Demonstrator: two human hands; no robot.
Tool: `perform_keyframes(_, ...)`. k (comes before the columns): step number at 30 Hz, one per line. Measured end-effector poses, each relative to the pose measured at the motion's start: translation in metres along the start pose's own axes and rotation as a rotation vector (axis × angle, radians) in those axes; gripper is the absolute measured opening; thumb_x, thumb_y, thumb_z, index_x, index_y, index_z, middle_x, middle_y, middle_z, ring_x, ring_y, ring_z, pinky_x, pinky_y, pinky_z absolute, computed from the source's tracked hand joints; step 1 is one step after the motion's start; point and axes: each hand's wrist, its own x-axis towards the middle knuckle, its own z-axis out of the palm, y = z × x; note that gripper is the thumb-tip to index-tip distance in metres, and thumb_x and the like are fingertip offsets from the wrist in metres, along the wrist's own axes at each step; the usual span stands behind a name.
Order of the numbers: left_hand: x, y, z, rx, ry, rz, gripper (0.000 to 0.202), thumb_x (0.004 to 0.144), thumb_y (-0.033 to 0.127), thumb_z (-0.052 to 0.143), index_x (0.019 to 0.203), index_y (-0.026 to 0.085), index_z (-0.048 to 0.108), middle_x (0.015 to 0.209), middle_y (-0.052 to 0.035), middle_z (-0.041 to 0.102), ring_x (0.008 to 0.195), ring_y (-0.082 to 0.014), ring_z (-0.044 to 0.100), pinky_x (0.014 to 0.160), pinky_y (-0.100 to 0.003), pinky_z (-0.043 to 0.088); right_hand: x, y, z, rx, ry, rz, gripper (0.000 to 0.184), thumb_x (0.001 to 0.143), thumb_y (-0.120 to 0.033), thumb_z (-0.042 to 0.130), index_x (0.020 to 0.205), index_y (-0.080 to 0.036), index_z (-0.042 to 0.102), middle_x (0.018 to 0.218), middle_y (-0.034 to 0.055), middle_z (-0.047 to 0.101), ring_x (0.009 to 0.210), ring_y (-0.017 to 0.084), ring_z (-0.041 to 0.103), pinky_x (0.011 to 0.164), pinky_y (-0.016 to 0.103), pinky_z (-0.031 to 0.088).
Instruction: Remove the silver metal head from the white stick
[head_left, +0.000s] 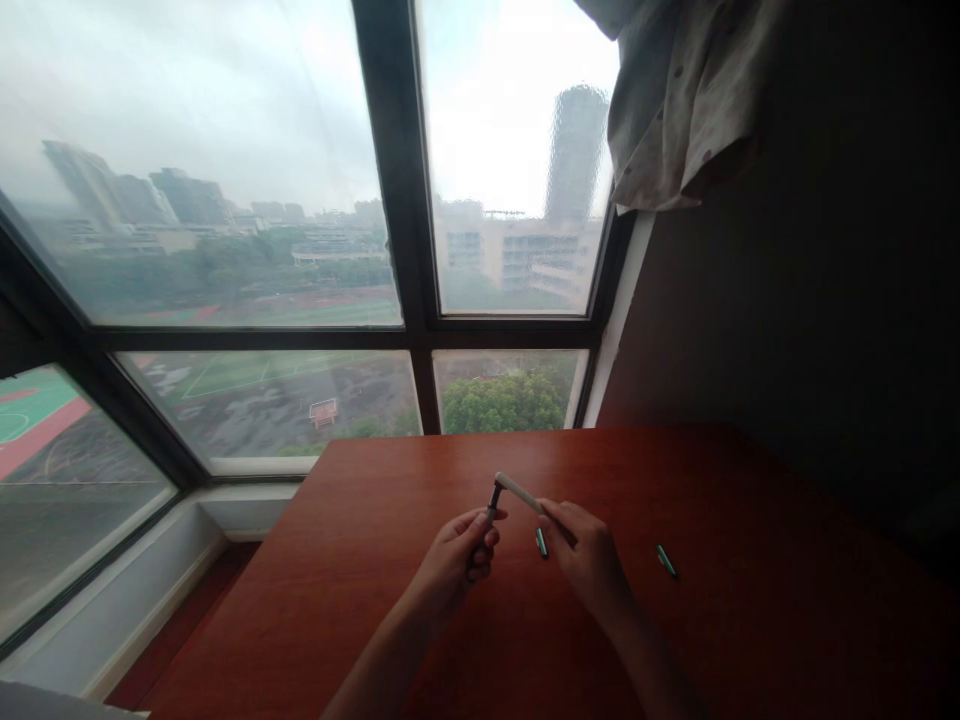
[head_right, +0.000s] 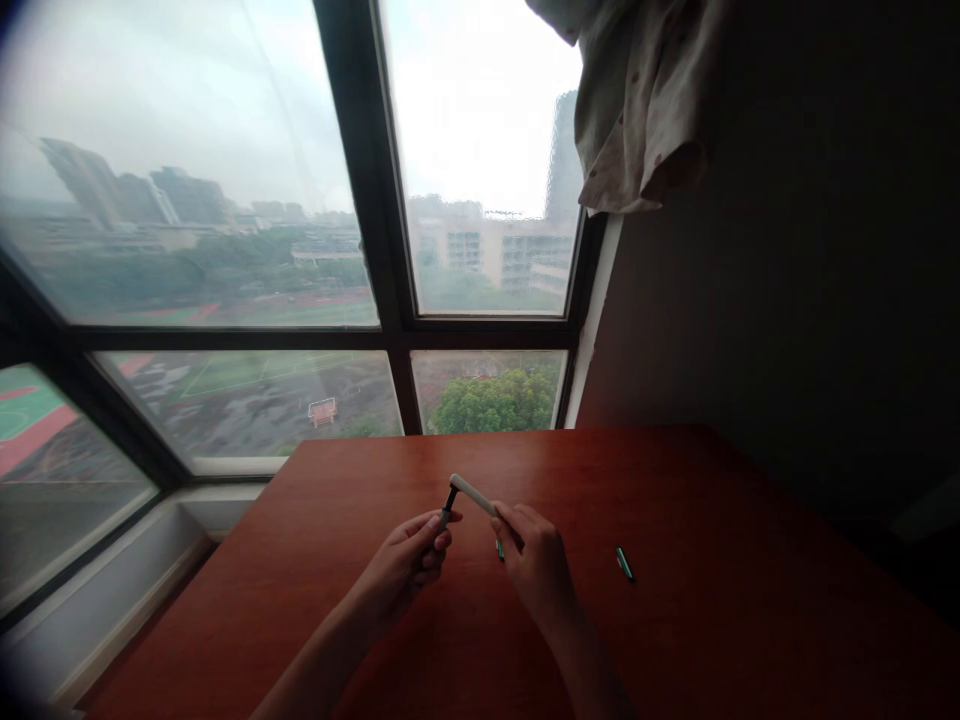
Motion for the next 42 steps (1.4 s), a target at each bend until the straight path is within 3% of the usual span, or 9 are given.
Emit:
perform_keyframes(25,-0.002,0.005,0.007,0.007,0.028,0.056,0.036,0.07,0.035,0.074,0.095,0.012,0.065,0.065,0.0029,0.043,0.048,-0.0042,0.029,0.042,-0.016,0.016,0.0,-0.007,0.0,0.042,0.024,0.004,0.026,0.092,-0.029,0.046,0.099,-0.017,0.069,0.079,0.0073,0.068,0.072,0.02,0.064,0.065,0.027,0.048)
perform_keyframes(29,-0.001,-0.001,0.009,0.022,-0.007,0.054,0.036,0.07,0.038,0.075,0.095,0.014,0.065,0.066,0.0021,0.046,0.049,-0.0052,0.034,0.044,-0.017,0.021,-0.001,-0.01,0.003,0.097,0.051,0.045,0.028,0.091,-0.031,0.047,0.1,-0.017,0.069,0.082,0.0084,0.069,0.074,0.02,0.064,0.066,0.028,0.05)
perform_keyframes(35,0.005,-0.006,0.006,-0.015,0.026,0.156,0.037,0.069,0.039,0.076,0.095,0.015,0.064,0.066,0.0016,0.049,0.053,-0.0069,0.039,0.049,-0.019,0.027,-0.004,-0.017,0.013,0.237,0.035,0.142,0.032,0.09,-0.037,0.048,0.098,-0.015,0.07,0.076,0.0064,0.068,0.069,0.019,0.064,0.062,0.024,0.049)
perform_keyframes(39,0.008,-0.01,0.003,0.038,0.016,0.189,0.036,0.072,0.041,0.073,0.096,0.016,0.064,0.068,0.0009,0.05,0.055,-0.0079,0.04,0.052,-0.02,0.028,-0.005,-0.02,0.017,0.28,0.033,0.191,0.036,0.089,-0.041,0.048,0.093,-0.014,0.072,0.069,0.0038,0.065,0.059,0.016,0.06,0.053,0.022,0.046)
perform_keyframes(42,0.008,-0.014,0.003,0.115,-0.01,0.203,0.035,0.075,0.042,0.07,0.097,0.015,0.064,0.068,0.0004,0.05,0.056,-0.0089,0.04,0.053,-0.022,0.029,-0.006,-0.021,0.018,0.322,0.063,0.239,0.037,0.089,-0.042,0.05,0.1,-0.013,0.07,0.066,0.0023,0.063,0.056,0.014,0.057,0.049,0.02,0.044)
